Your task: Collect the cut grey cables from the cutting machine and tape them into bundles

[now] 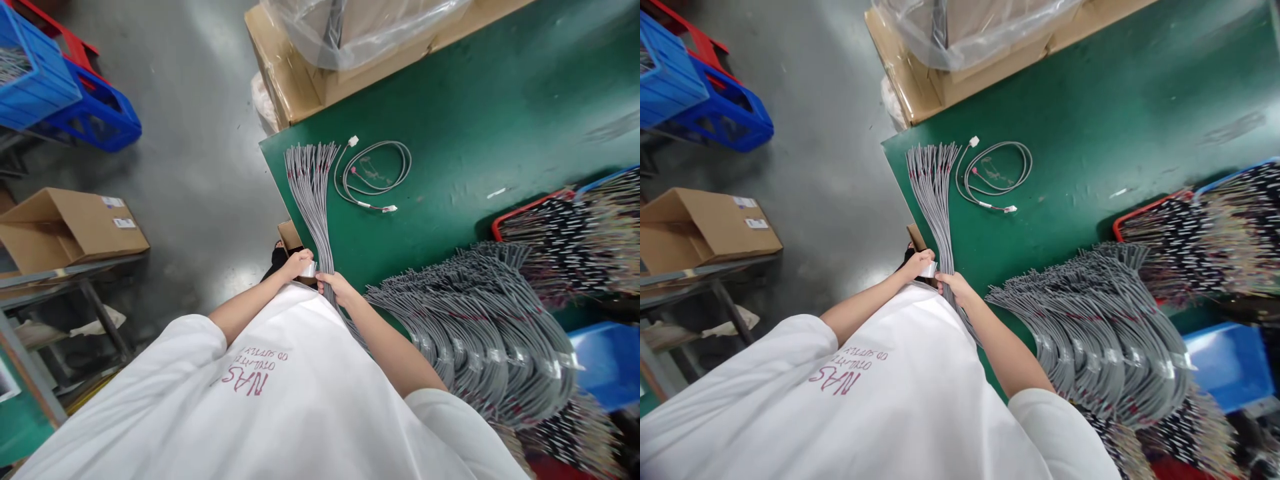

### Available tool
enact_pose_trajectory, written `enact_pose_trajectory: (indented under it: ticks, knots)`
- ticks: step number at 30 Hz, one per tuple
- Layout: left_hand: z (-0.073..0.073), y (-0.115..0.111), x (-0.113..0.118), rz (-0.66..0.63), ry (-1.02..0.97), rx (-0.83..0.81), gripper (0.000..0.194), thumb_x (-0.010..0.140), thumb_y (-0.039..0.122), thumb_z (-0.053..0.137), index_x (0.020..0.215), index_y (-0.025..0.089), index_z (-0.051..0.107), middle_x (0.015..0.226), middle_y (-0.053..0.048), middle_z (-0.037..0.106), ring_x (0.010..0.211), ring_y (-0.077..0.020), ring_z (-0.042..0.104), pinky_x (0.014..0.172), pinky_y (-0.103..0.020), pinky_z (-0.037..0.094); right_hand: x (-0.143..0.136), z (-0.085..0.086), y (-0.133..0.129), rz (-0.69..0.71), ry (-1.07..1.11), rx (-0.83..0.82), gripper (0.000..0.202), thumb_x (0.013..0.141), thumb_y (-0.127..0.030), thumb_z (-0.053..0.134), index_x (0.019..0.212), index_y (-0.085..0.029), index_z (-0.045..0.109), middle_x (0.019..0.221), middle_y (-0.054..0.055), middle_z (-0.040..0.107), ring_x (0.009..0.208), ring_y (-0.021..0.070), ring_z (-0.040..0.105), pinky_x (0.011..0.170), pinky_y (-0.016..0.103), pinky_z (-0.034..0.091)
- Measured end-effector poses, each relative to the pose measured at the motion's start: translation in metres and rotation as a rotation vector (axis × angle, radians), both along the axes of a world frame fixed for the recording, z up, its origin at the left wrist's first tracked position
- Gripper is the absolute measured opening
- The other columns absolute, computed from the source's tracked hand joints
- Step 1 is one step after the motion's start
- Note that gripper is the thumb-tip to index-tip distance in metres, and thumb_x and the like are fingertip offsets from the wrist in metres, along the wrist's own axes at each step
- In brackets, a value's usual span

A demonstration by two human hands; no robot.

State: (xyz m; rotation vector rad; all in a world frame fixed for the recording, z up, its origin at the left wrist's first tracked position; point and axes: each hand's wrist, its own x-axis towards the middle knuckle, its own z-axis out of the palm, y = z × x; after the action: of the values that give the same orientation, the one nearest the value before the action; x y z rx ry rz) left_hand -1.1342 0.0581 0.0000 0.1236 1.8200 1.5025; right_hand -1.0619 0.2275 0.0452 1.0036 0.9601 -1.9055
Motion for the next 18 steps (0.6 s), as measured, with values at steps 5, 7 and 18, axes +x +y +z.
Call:
enact_pose_trajectory:
  ticks: [5,7,18]
  knots:
    - [0.006,0.0,-0.004,0.009,0.012,-0.035,0.031,0.091,0.045,0.055,0.095,0.014,0.06,0.092,-0.002,0.061,0.077,-0.012,0.058,0.071,-0.03,0.051,0.004,-0.008,-0.003,0.035,0.048,0.082,0.021,0.069,-0.029,0.073,0.062,-0.016,0.058,0.052,0.001,0.058,0.046,0.0118,0.052,0.047,0.025,0.046]
    - [0.013,-0.001,-0.008,0.011,0.022,-0.057,0.033,0.091,0.047,0.052,0.092,0.014,0.059,0.087,-0.001,0.06,0.071,-0.0105,0.055,0.065,-0.028,0.049,0.005,-0.011,-0.004,0.059,0.062,0.109,0.022,0.07,-0.031,0.073,0.061,-0.016,0.059,0.052,0.001,0.059,0.046,0.0121,0.053,0.048,0.025,0.047]
    - [0.06,0.079,-0.042,-0.23,0.363,-0.248,0.044,0.089,0.053,0.05,0.065,0.019,0.064,0.095,-0.007,0.058,0.105,-0.0257,0.046,0.1,-0.044,0.029,0.003,-0.009,-0.021,0.088,0.11,0.231,0.011,0.072,-0.023,0.073,0.07,-0.019,0.063,0.052,0.001,0.06,0.048,0.014,0.052,0.048,0.026,0.043]
